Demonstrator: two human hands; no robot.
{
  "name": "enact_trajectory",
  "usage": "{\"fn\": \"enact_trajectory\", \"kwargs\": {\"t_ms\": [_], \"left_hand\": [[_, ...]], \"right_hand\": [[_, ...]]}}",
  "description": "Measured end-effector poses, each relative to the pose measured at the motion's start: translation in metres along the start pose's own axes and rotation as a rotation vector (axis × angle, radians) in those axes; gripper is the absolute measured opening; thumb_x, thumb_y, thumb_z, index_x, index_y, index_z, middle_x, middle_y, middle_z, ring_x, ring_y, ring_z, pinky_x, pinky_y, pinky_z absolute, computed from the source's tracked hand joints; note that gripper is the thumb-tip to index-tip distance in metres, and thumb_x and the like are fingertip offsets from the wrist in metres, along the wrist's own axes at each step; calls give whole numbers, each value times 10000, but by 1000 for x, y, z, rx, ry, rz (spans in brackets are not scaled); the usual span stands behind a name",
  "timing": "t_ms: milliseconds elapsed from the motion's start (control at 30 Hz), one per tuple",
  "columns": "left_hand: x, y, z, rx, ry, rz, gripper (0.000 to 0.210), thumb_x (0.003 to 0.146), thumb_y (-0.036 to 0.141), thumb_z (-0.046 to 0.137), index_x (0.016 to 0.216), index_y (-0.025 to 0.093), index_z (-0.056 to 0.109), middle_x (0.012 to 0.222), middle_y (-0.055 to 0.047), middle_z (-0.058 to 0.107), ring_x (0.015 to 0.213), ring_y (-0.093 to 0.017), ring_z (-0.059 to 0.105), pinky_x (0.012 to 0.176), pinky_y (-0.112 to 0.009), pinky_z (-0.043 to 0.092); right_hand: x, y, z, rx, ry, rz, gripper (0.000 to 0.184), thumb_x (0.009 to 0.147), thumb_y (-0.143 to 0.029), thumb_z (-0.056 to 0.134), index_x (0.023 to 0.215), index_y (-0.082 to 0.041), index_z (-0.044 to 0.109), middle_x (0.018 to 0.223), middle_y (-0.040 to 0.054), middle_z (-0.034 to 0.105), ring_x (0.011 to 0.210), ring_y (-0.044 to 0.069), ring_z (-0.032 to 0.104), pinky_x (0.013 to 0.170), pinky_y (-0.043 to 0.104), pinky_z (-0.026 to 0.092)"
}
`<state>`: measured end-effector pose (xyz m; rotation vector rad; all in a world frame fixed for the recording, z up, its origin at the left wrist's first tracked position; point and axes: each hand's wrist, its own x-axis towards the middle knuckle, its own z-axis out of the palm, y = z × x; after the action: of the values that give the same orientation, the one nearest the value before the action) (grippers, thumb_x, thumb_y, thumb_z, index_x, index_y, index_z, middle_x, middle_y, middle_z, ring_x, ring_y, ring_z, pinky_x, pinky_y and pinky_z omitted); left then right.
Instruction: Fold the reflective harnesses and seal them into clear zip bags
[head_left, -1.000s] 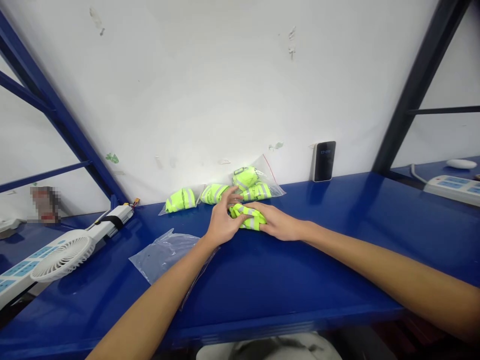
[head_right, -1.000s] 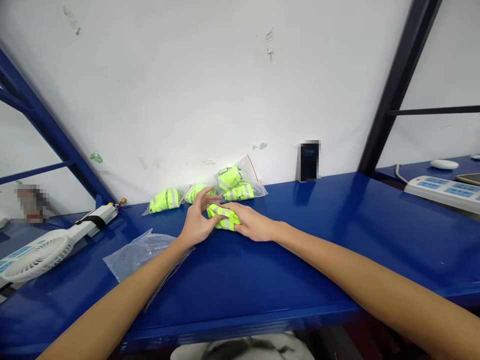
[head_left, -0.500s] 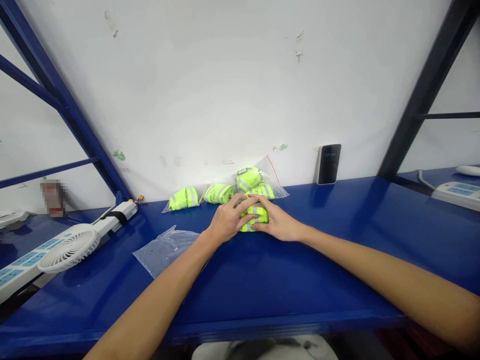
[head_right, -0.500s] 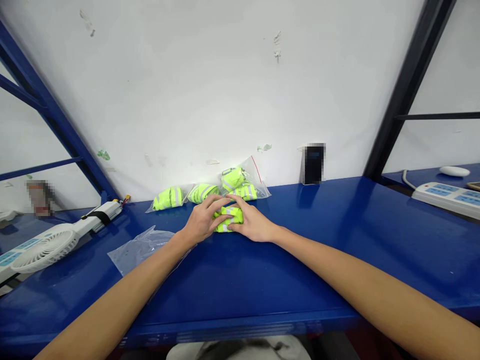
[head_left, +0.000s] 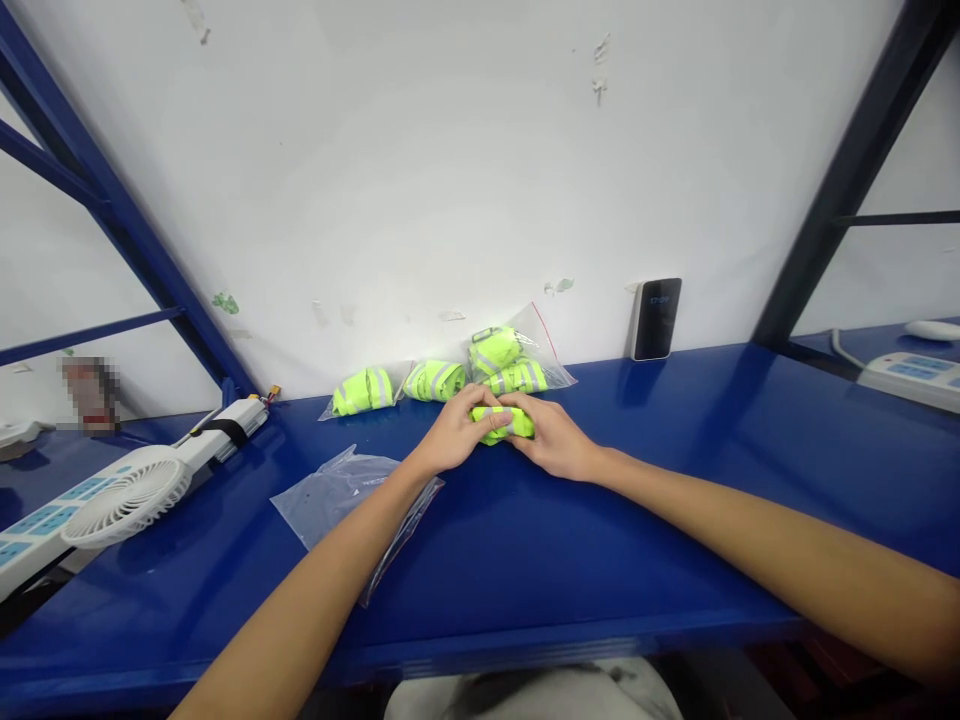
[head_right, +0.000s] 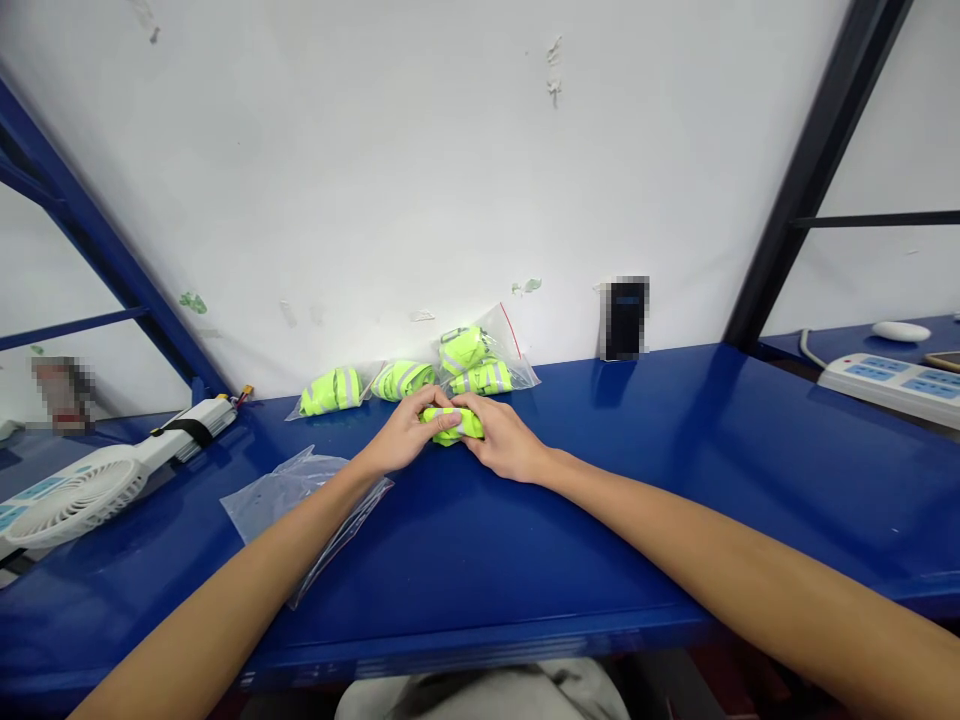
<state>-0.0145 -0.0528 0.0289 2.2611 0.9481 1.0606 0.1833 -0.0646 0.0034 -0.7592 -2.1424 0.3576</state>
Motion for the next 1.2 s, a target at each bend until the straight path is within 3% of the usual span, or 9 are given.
{"fn": "enact_trajectory", "kwargs": {"t_ms": [100, 267, 433, 533, 633, 700, 833, 1000, 1200], "left_hand": [[-2, -5, 2, -146, 16, -75, 428, 735, 484, 797, 956, 185, 585, 997, -34, 582, 994, -203, 582, 885, -329, 469], [-5, -11, -2, -313, -136, -141, 772, 718, 439, 827, 1372, 197, 495, 1291, -131, 609, 1221, -281, 580, 1005, -412, 477], [-1, -5, -15, -330, -331, -123, 563, 736, 411, 812, 1227, 175, 672, 1172, -109, 702, 1074, -276, 659, 932, -407, 515], [0, 0, -19, -240, -249, -86, 593, 722, 430, 820, 1233, 172, 666, 1122, -99, 702, 989, -260, 661, 877, -395, 521], [-1, 0, -20, -60, -135, -88, 712, 662, 463, 855, 1270, 163, 638, 1177, -124, 661, 1056, -304, 623, 922, -443, 498], [-1, 0, -19, 14, -114, -64, 740, 662, 479, 851, 1293, 169, 619, 1231, -137, 625, 1117, -325, 590, 967, -467, 474], [-4, 4, -20, 87, -150, 51, 731, 694, 480, 838, 1326, 204, 595, 1268, -134, 583, 1152, -318, 560, 1008, -475, 443], [-7, 10, -22, 109, -168, 162, 778, 691, 491, 843, 1373, 243, 564, 1262, -119, 562, 1170, -304, 553, 1024, -460, 442], [-6, -2, -15, 166, -213, 227, 722, 764, 521, 774, 1372, 208, 544, 1238, -129, 558, 1138, -294, 564, 1004, -452, 451]], "right_hand": [[-2, -1, -6, -41, -5, -42, 447, 834, -94, 565, 1259, -231, 582, 1194, 76, 691, 1049, 251, 677, 899, 403, 543], [-4, -1, -9, -66, -28, -165, 504, 865, -87, 535, 1331, -278, 539, 1282, 74, 660, 1195, 254, 624, 985, 447, 527], [-6, 1, -3, -105, -31, -248, 559, 898, -111, 535, 1413, -319, 481, 1384, 73, 592, 1337, 260, 519, 1101, 498, 449], [-4, -6, -6, -86, -28, -181, 759, 856, -261, 694, 1521, -311, 332, 1559, 103, 396, 1484, 310, 305, 1196, 562, 295], [-2, -10, -11, 53, -43, 37, 1109, 748, -462, 813, 1593, -297, 113, 1653, 140, 176, 1523, 360, 188, 1205, 597, 233], [0, -9, -12, 189, -73, 166, 1149, 736, -493, 816, 1599, -286, 85, 1638, 156, 218, 1506, 365, 242, 1190, 592, 267], [2, -5, -11, 402, -72, 263, 1035, 683, -421, 861, 1546, -266, 311, 1566, 124, 376, 1441, 337, 376, 1160, 513, 367], [0, -14, -8, 825, -31, 446, 918, 726, -334, 814, 1521, -283, 358, 1333, 117, 593, 1014, 250, 681, 818, 390, 605], [-2, -18, -8, 859, -78, 543, 952, 584, -160, 906, 1410, -305, 454, 1367, 82, 542, 946, 187, 672, 800, 330, 602]]}}
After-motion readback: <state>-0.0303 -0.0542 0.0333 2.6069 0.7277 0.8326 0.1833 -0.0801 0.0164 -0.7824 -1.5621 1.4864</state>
